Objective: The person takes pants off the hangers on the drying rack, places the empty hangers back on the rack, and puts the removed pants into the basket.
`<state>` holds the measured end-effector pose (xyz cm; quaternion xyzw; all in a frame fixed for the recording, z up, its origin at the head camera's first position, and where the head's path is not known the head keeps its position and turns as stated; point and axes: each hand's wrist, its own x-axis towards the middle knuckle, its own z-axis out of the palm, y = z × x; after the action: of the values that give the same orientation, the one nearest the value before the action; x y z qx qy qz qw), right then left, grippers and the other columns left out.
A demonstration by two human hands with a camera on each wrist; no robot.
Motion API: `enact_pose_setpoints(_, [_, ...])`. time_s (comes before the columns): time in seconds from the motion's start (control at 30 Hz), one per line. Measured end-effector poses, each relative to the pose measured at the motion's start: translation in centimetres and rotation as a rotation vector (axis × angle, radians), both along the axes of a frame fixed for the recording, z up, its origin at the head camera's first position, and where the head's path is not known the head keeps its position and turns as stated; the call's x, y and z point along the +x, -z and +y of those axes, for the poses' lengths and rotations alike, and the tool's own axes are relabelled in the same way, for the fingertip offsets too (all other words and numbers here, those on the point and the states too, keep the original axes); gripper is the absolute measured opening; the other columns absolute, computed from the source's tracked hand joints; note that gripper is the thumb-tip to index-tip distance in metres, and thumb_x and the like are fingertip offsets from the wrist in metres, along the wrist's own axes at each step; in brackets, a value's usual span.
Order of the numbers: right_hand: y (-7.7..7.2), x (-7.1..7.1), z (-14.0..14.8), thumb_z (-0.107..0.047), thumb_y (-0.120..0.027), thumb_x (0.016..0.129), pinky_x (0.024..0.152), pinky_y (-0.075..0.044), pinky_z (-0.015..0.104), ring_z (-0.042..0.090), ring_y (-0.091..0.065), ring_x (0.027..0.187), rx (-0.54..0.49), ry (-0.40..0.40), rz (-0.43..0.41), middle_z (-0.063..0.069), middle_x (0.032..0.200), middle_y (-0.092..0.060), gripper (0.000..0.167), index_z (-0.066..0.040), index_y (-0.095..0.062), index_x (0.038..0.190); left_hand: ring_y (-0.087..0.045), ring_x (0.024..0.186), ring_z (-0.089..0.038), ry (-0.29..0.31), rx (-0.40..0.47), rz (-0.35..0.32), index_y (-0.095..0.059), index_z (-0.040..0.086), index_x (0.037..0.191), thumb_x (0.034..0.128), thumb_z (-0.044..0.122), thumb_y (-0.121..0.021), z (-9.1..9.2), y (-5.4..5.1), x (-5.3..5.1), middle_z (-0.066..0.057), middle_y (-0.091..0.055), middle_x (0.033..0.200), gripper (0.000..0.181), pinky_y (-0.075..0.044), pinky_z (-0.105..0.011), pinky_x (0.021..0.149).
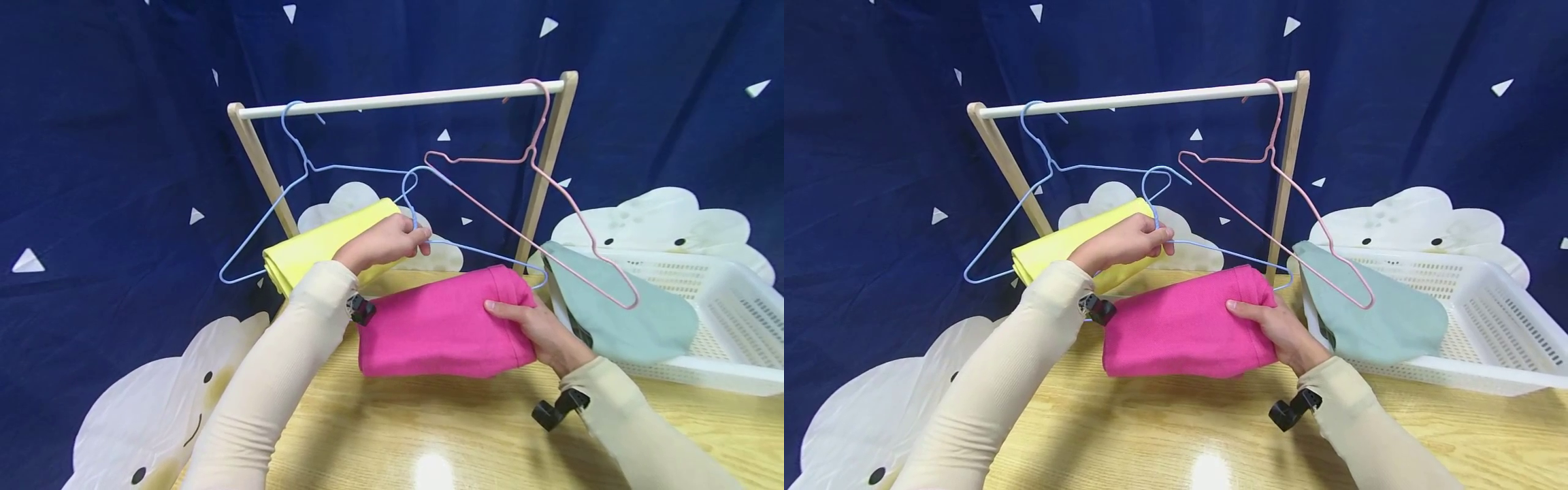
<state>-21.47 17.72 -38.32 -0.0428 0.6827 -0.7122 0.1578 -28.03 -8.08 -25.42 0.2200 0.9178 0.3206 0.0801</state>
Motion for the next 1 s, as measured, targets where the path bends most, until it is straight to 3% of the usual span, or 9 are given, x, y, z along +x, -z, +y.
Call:
enact_pose_setpoints(0.17, [-0.1,0.1,0.0,-0.023,-0.061,0.095,0.068,-0.056,0.025,0.008,-0.07,0.071,-0.013,0.0,0.019,-0.011,0.081,-0.07,0.005,-0.028,-0.06,0.095,-0.032,0.05,-0.009,0.016,-0.031,0.088,-0.071,0.007,0.08,0.1031,0.024,-0.045,0.2,0.2,-0.2,0.005,-0.041,0.052,0.039,-0.028,-0.024,0.054])
enact_pose_setpoints(0.43, [-0.4,0.2,-0.1,-0.021,-0.062,0.095,0.069,-0.056,0.025,0.008,-0.071,0.07,-0.015,-0.002,0.03,-0.011,0.082,-0.071,0.008,-0.028,-0.062,0.094,-0.035,0.055,-0.011,0.006,-0.122,0.188,-0.073,0.007,0.081,0.1033,0.024,-0.045,0.4,0.9,-0.5,0.006,-0.04,0.055,0.04,-0.031,-0.023,0.058])
enact_pose_setpoints(0.67, [-0.9,0.3,0.1,-0.026,-0.062,0.095,0.071,-0.057,0.026,0.009,-0.072,0.073,0.045,-0.012,0.019,-0.011,0.084,-0.071,0.008,-0.027,-0.056,0.1,-0.038,0.06,-0.012,-0.014,-0.138,0.22,-0.073,0.007,0.082,0.1037,0.025,-0.045,0.4,1.0,-0.4,0.005,-0.044,0.059,0.04,-0.032,-0.023,0.061])
enact_pose_setpoints(1.0, [-1.0,0.3,0.2,-0.026,-0.063,0.095,0.072,-0.058,0.026,0.009,-0.072,0.076,0.051,-0.012,0.017,-0.011,0.086,-0.07,0.013,-0.027,-0.054,0.105,-0.038,0.056,-0.012,-0.051,-0.1,0.218,-0.071,0.009,0.078,0.1041,0.026,-0.045,0.3,1.0,-0.5,0.004,-0.043,0.058,0.04,-0.032,-0.024,0.057])
